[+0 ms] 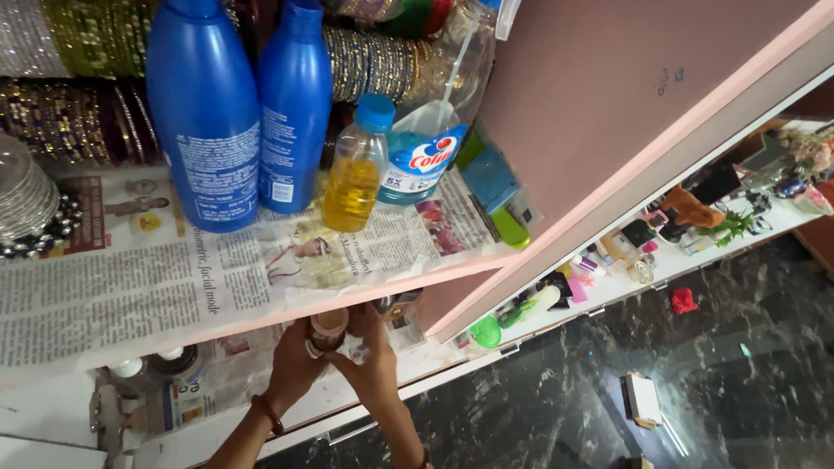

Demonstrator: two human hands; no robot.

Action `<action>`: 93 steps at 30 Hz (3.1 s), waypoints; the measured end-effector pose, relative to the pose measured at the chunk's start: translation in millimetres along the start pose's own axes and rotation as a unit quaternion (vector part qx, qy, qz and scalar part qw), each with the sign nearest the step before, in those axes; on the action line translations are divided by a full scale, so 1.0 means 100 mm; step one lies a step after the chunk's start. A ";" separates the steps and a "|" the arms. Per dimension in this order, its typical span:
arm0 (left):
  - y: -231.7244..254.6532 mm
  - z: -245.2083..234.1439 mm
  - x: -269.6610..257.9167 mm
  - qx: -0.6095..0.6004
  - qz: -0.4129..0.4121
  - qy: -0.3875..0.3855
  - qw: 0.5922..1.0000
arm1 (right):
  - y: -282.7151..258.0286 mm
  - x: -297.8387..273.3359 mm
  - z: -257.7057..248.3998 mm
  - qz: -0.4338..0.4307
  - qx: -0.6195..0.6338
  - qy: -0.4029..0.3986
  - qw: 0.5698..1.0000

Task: The person wipes a shelf with a cloth, lines it with newspaper, and kemudian organizes various cosmetic bottles, jewelry stands, and containers into the cabinet and a drawer.

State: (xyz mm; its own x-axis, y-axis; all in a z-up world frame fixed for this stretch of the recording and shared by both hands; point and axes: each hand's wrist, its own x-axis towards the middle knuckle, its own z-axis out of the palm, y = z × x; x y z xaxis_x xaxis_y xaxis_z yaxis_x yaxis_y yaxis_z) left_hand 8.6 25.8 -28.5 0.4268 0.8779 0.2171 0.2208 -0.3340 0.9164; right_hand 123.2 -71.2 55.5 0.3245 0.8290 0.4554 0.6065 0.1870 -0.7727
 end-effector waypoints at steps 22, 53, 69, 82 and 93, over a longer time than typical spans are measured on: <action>0.33 -0.02 -0.49 -0.046 0.003 0.013 0.999 | 1.58 -1.59 -0.20 -0.023 -0.458 -0.123 0.880; -0.50 0.90 -2.19 -0.009 0.002 -0.229 0.973 | 0.17 -1.92 -0.81 0.273 -0.061 -0.198 0.939; -0.71 0.17 -2.47 0.076 -0.186 0.181 0.963 | 1.34 -2.40 -0.02 0.280 0.095 -0.138 0.945; -2.10 -0.14 -2.40 0.410 -0.093 -0.117 0.900 | 1.55 -2.39 1.07 0.382 0.075 -0.173 0.905; -2.69 0.05 -2.43 0.523 -0.128 -0.174 0.824 | 1.58 -2.55 1.27 0.295 -0.061 -0.241 0.923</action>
State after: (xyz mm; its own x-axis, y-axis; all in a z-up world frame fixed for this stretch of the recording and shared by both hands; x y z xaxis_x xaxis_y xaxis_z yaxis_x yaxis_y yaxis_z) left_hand -150.0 -99.8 -329.6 0.4348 0.8744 -0.2154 0.9003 -0.4267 0.0855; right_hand 44.8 -186.1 -238.9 0.2823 0.9109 -0.3009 0.5137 -0.4084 -0.7545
